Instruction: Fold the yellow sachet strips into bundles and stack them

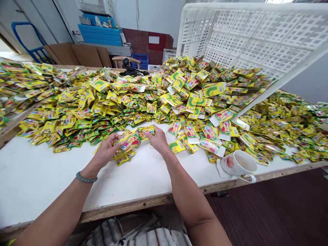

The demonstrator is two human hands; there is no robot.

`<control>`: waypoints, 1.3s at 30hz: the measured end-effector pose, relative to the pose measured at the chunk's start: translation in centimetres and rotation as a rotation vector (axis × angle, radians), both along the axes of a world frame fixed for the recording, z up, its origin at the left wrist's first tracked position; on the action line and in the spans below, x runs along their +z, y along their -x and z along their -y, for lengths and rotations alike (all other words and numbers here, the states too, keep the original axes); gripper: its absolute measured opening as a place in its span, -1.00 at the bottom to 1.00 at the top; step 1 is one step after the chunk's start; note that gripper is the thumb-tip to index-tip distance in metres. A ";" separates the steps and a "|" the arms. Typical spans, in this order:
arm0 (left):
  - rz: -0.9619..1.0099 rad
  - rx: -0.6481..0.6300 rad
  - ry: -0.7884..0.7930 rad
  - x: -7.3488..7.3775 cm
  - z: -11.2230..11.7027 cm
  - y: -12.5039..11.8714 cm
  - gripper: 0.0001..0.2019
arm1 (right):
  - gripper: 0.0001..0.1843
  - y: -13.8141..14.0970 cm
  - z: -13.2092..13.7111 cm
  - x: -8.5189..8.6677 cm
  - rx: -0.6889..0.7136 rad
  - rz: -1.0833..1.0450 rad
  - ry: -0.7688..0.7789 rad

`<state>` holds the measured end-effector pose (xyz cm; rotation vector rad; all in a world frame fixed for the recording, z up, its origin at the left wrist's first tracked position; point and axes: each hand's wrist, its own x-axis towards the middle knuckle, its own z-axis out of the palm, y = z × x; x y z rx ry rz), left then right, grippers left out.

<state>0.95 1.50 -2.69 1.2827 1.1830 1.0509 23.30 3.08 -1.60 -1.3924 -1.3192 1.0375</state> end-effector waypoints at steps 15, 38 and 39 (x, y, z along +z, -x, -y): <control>0.149 -0.116 0.168 1.0 0.1 0.1 -0.49 | -0.69 -1.0 0.4 0.7 0.224 0.155 -0.054; 0.086 -0.150 0.078 0.9 0.5 -0.4 -0.56 | -0.79 -1.0 0.7 1.3 0.272 0.171 -0.118; 0.058 -0.162 0.080 1.1 0.5 -0.4 -0.55 | -0.78 -0.7 0.7 1.1 0.257 0.158 -0.123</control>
